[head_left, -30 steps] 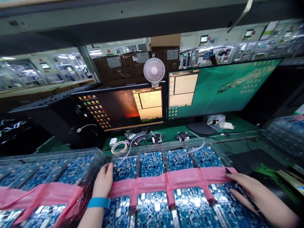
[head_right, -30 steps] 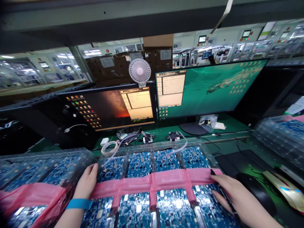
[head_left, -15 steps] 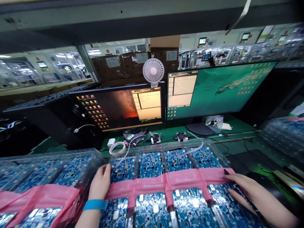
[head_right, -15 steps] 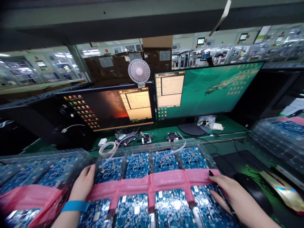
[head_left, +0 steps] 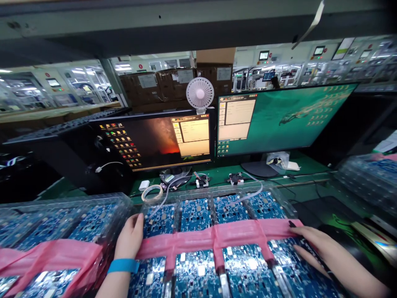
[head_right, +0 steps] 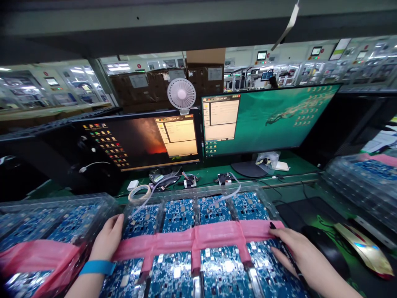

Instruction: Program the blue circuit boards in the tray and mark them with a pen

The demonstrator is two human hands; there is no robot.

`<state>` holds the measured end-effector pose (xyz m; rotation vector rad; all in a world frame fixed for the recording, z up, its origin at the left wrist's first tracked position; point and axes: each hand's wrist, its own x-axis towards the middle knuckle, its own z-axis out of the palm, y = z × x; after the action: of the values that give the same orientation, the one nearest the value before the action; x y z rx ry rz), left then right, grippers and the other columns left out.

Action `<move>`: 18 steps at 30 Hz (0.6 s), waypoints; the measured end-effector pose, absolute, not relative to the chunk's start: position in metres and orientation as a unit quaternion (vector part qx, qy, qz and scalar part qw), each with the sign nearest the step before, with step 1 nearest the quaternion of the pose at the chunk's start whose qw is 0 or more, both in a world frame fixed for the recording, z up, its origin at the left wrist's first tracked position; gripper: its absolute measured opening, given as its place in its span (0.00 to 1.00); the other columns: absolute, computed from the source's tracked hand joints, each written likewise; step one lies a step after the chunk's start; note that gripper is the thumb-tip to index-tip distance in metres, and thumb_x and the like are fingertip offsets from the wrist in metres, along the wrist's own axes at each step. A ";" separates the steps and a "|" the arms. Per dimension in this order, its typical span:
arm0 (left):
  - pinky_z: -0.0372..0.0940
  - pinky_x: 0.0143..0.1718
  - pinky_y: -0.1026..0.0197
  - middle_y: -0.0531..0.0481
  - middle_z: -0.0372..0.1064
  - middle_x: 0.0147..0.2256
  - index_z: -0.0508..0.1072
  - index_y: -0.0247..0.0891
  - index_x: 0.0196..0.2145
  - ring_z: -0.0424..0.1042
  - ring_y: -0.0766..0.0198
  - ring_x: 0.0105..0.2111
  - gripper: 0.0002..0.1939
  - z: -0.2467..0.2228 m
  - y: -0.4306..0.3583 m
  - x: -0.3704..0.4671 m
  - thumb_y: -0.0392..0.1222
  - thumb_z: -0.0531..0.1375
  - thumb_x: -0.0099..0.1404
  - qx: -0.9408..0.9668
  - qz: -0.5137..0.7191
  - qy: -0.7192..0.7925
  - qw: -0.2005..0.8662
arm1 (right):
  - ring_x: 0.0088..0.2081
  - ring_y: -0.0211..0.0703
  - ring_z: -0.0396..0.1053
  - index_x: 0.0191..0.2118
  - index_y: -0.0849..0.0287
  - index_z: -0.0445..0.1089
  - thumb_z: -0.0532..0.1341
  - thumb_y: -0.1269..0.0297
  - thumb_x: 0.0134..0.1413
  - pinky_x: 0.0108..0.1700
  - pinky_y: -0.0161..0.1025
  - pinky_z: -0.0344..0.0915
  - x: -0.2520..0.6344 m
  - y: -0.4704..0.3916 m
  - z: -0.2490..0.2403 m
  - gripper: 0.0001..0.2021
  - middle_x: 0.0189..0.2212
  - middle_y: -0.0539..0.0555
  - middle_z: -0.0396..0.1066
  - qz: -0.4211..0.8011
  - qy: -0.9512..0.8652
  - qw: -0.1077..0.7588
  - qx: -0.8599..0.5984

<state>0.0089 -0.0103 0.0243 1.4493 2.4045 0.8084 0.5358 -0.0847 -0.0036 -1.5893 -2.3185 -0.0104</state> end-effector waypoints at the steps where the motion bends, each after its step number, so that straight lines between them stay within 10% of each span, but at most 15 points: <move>1: 0.59 0.44 0.58 0.42 0.66 0.41 0.65 0.33 0.41 0.64 0.55 0.43 0.24 0.024 -0.010 0.009 0.54 0.45 0.57 0.493 0.276 0.818 0.109 | 0.43 0.46 0.65 0.44 0.56 0.64 0.54 0.55 0.50 0.43 0.40 0.65 0.536 -0.085 -0.004 0.17 0.42 0.56 0.67 -0.006 -0.815 0.163 -0.556; 15: 0.58 0.45 0.56 0.40 0.65 0.41 0.64 0.31 0.42 0.63 0.54 0.44 0.27 0.021 -0.009 0.009 0.55 0.43 0.57 0.508 0.269 0.810 0.115 | 0.42 0.46 0.66 0.44 0.56 0.65 0.55 0.56 0.49 0.43 0.39 0.65 0.533 -0.084 -0.001 0.16 0.41 0.56 0.67 0.015 -0.811 0.186 -0.554; 18: 0.54 0.49 0.52 0.33 0.61 0.43 0.63 0.24 0.43 0.59 0.49 0.47 0.31 0.026 -0.009 0.013 0.56 0.44 0.55 0.531 0.286 0.797 -0.019 | 0.38 0.46 0.68 0.39 0.56 0.68 0.55 0.58 0.48 0.40 0.38 0.67 0.535 -0.085 0.003 0.13 0.37 0.56 0.69 0.013 -0.796 0.226 -0.561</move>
<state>0.0135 -0.0092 0.0257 1.6896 2.5358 0.9100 0.5346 -0.0851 0.0029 -1.5475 -2.1948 0.0346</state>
